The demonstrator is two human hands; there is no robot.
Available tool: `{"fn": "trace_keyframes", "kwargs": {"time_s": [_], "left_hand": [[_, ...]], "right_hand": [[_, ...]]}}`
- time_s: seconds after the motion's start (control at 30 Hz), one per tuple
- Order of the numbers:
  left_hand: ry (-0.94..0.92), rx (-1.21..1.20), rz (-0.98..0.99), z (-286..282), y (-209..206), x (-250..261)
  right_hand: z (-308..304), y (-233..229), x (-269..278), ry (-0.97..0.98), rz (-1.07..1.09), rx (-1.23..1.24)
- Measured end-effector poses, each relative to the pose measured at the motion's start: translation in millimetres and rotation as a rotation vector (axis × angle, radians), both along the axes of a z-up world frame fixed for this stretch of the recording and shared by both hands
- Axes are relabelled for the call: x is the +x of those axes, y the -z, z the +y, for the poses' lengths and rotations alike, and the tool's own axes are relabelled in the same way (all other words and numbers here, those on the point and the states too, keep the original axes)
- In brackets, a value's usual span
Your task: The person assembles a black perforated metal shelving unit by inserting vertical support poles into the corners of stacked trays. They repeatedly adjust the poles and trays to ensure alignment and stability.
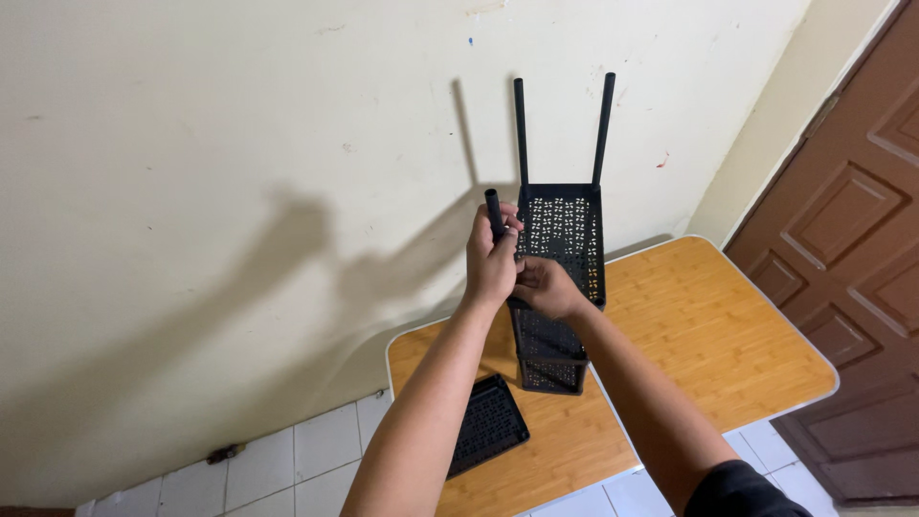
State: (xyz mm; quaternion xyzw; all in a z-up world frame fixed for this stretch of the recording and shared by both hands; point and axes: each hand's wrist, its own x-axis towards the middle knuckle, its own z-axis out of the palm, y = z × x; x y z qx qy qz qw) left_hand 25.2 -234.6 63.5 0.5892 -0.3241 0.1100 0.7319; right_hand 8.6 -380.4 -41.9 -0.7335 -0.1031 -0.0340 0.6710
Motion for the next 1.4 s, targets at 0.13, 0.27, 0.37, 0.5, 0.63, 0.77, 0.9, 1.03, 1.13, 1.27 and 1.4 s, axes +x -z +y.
{"fn": "trace_keyframes", "kwargs": {"time_s": [0.13,0.27,0.37,0.5,0.63,0.77,0.9,1.03,1.13,1.27,1.4], "left_hand": [[-0.015,-0.034,0.103,-7,5,4],[-0.048,-0.013,0.154,-10,7,4],[-0.103,-0.018,0.092,-12,9,4],[-0.126,-0.025,0.049,-16,13,4],[-0.121,-0.032,0.053,-15,16,8],[-0.164,0.005,0.035,-11,18,14],[-0.142,0.025,-0.001,-9,16,19],[0.017,-0.007,0.162,-7,11,19],[0.096,-0.004,0.27,-2,8,15],[0.159,0.004,0.31,1,1,17],[0.113,0.013,0.291,1,1,17]], "right_hand": [[4,-10,-6,0.01,0.032,-0.04],[7,-22,-12,-0.02,0.035,-0.061],[11,-28,-15,-0.02,0.027,-0.048],[13,-31,-19,0.012,0.044,-0.108],[14,-30,-21,-0.004,-0.001,-0.084],[16,-30,-23,0.019,-0.023,-0.275],[16,-28,-23,-0.011,0.005,-0.227],[14,-24,-18,-0.057,0.024,-0.111],[11,-23,-16,-0.05,0.057,-0.1],[10,-25,-15,-0.027,0.116,-0.146],[14,-27,-15,-0.108,0.086,0.048]]}}
